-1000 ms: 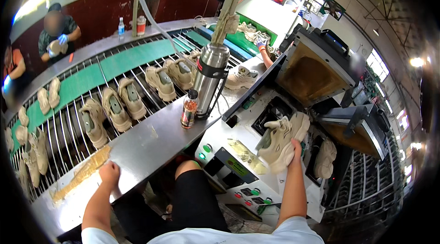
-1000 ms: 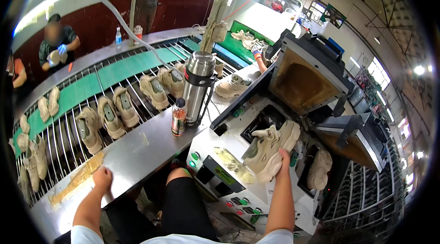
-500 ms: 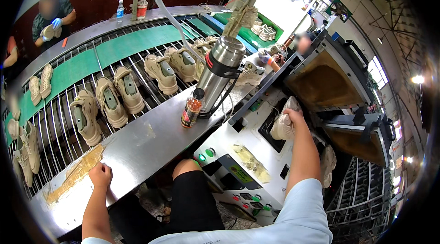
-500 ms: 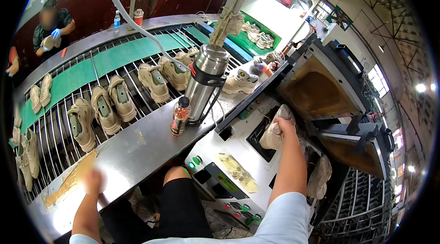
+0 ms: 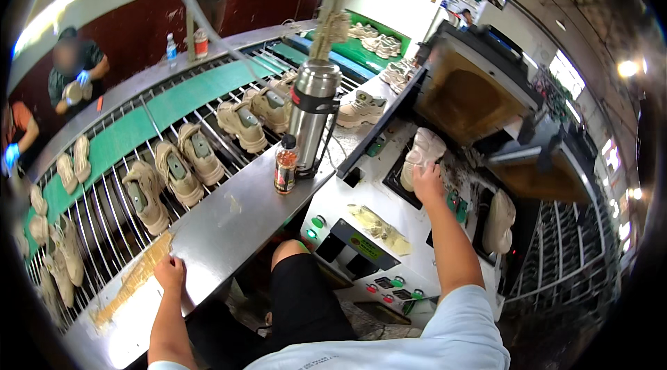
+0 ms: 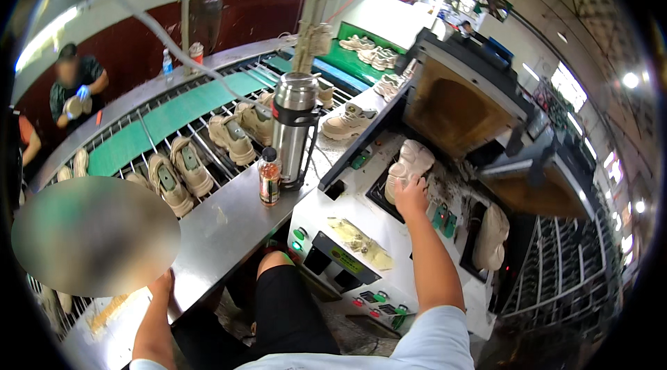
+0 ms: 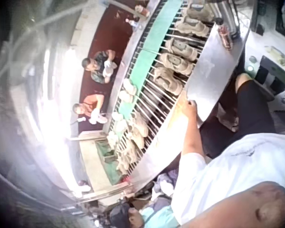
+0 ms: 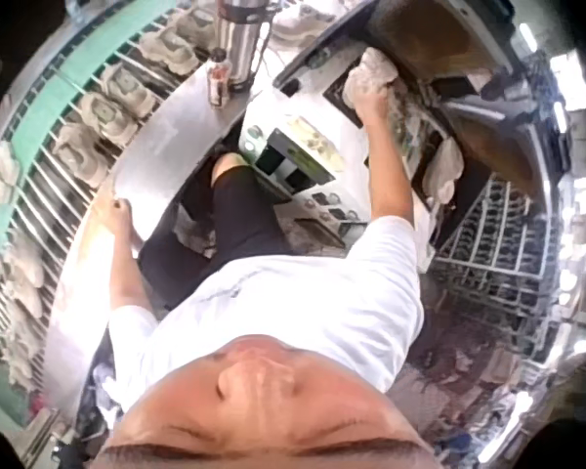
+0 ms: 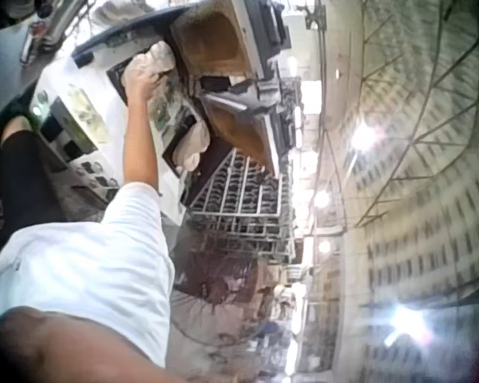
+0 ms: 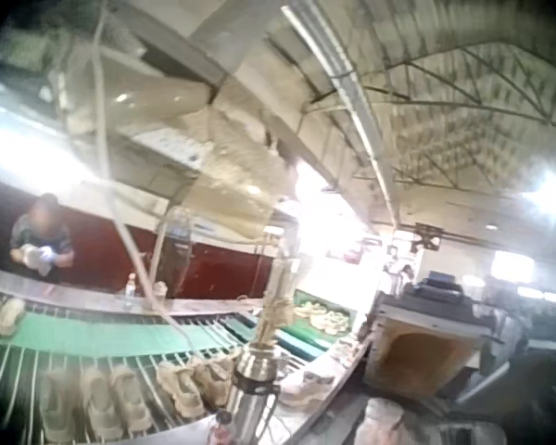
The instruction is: The person picks up shoes from a conveyor belt, places them into a molding machine, presses buttons to operate the machine, and then removes the molded shoes and returns them to the conveyor.
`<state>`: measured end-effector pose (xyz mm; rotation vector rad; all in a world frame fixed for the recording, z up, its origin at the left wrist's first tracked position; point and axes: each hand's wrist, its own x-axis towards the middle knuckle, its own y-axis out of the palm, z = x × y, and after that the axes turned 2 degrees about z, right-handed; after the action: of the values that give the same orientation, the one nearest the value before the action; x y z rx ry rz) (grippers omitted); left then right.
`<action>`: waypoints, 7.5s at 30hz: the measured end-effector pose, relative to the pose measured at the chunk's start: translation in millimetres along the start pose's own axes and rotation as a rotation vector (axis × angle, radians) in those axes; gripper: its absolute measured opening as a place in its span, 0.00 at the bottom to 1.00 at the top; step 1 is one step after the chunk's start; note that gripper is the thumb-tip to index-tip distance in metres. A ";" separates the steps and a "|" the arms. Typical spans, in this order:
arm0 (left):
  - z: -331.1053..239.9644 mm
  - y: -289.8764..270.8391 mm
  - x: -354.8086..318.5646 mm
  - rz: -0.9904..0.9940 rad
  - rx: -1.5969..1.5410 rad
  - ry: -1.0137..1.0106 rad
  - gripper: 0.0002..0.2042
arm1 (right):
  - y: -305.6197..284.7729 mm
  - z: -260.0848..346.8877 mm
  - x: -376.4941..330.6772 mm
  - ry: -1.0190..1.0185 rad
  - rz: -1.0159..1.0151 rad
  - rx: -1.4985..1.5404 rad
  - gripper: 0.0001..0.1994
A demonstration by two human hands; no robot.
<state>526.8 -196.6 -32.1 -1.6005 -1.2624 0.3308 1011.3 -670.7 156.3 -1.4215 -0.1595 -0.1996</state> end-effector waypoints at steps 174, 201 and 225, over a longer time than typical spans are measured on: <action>-5.3 33.3 10.6 -0.266 -0.017 0.132 0.14 | 139.1 166.9 -322.3 -0.438 0.582 0.140 0.28; -1.5 29.6 9.8 -0.254 -0.029 0.125 0.14 | 139.7 163.6 -325.7 -0.432 0.542 0.164 0.27; 37.1 39.0 59.9 -0.558 -0.394 -0.497 0.33 | 141.2 170.2 -317.5 -0.423 0.573 0.164 0.27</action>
<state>546.4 -123.4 -59.2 -1.4410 -2.2012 0.1271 736.8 -469.7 -27.9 -1.2760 -0.1047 0.5770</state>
